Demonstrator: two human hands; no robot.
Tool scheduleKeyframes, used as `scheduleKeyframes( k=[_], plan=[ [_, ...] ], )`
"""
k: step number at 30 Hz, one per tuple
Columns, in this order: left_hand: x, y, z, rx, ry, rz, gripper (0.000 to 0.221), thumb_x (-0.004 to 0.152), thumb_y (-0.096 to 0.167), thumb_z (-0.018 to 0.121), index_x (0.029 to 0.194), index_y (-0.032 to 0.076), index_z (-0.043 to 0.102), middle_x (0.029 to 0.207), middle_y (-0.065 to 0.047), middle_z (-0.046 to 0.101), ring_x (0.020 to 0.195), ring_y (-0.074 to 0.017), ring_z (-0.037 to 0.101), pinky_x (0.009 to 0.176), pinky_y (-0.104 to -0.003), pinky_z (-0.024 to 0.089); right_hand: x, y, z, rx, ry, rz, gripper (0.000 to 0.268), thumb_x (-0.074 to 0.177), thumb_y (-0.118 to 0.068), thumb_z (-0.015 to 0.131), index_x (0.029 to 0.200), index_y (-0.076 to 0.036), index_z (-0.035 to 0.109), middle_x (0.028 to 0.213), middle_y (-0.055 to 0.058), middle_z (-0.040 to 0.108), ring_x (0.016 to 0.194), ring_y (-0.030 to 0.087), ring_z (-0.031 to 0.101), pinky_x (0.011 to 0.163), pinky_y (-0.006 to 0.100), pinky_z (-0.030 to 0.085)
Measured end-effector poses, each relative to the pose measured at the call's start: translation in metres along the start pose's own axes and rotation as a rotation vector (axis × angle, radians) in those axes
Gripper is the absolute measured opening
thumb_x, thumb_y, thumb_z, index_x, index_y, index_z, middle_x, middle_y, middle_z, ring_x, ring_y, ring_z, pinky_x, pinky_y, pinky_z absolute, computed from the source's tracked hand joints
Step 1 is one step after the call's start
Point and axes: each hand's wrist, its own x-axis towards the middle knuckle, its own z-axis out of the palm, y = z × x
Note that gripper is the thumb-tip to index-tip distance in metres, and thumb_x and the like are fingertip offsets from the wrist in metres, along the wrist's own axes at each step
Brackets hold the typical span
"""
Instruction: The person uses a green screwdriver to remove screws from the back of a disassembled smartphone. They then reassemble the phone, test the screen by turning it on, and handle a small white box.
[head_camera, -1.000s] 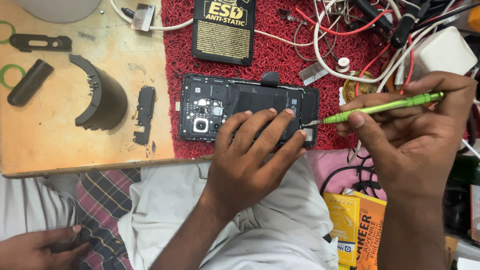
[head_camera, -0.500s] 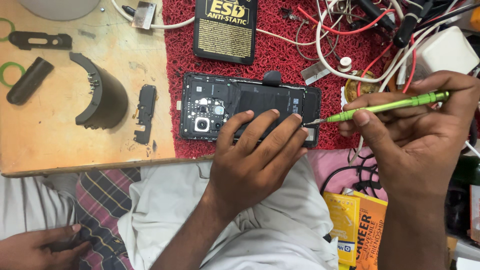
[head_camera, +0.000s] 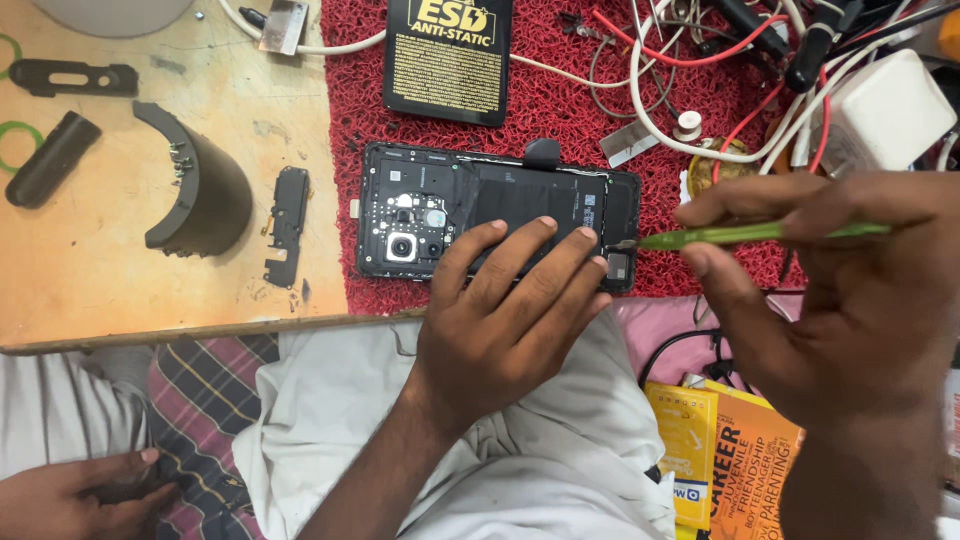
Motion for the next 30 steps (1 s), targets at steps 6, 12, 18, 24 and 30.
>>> scheduleKeyframes(
  k=[6,12,18,24,30],
  plan=[
    [0.000,-0.001,0.000,-0.024,0.011,-0.003,0.022,0.106,0.025,0.078,0.121,0.010,0.074,0.136,-0.004,0.067,0.128,-0.0237,0.062,0.112,-0.047,0.046,0.026,-0.022,0.004,-0.466,-0.088,-0.277,0.037,0.085,-0.002,0.083,0.106,0.004,0.053,0.097,0.018,0.071,0.090,0.028,0.073,0.082,0.037,0.059],
    [0.001,-0.002,-0.002,-0.030,0.010,0.001,0.022,0.105,0.025,0.078,0.121,0.010,0.075,0.136,-0.004,0.067,0.128,-0.0243,0.062,0.112,-0.048,0.045,0.042,-0.016,-0.004,-0.240,-0.244,-0.192,0.043,0.080,-0.005,0.081,0.102,0.003,0.046,0.111,0.022,0.066,0.092,0.025,0.073,0.076,0.033,0.063],
    [0.001,0.000,-0.004,-0.049,-0.011,-0.016,0.022,0.104,0.026,0.077,0.119,0.011,0.076,0.135,-0.003,0.068,0.128,-0.0232,0.062,0.113,-0.049,0.044,0.027,-0.008,0.006,-0.472,-0.010,-0.105,0.060,0.080,-0.018,0.093,0.110,0.005,0.047,0.094,0.013,0.069,0.073,0.019,0.071,0.060,0.030,0.054],
    [0.000,0.000,-0.004,-0.054,-0.006,-0.017,0.021,0.104,0.025,0.077,0.119,0.011,0.076,0.134,-0.003,0.068,0.129,-0.0228,0.061,0.113,-0.048,0.044,0.017,-0.011,0.008,-0.593,-0.029,-0.286,0.057,0.083,-0.015,0.092,0.114,0.002,0.047,0.096,0.012,0.068,0.084,0.024,0.073,0.068,0.035,0.056],
    [-0.001,0.001,-0.004,-0.028,-0.012,-0.009,0.022,0.105,0.026,0.076,0.121,0.012,0.075,0.134,-0.003,0.068,0.128,-0.0225,0.061,0.113,-0.048,0.044,0.020,-0.012,0.010,-0.548,-0.044,-0.234,0.063,0.082,-0.014,0.092,0.116,0.002,0.041,0.100,0.017,0.067,0.087,0.026,0.073,0.070,0.035,0.057]
  ],
)
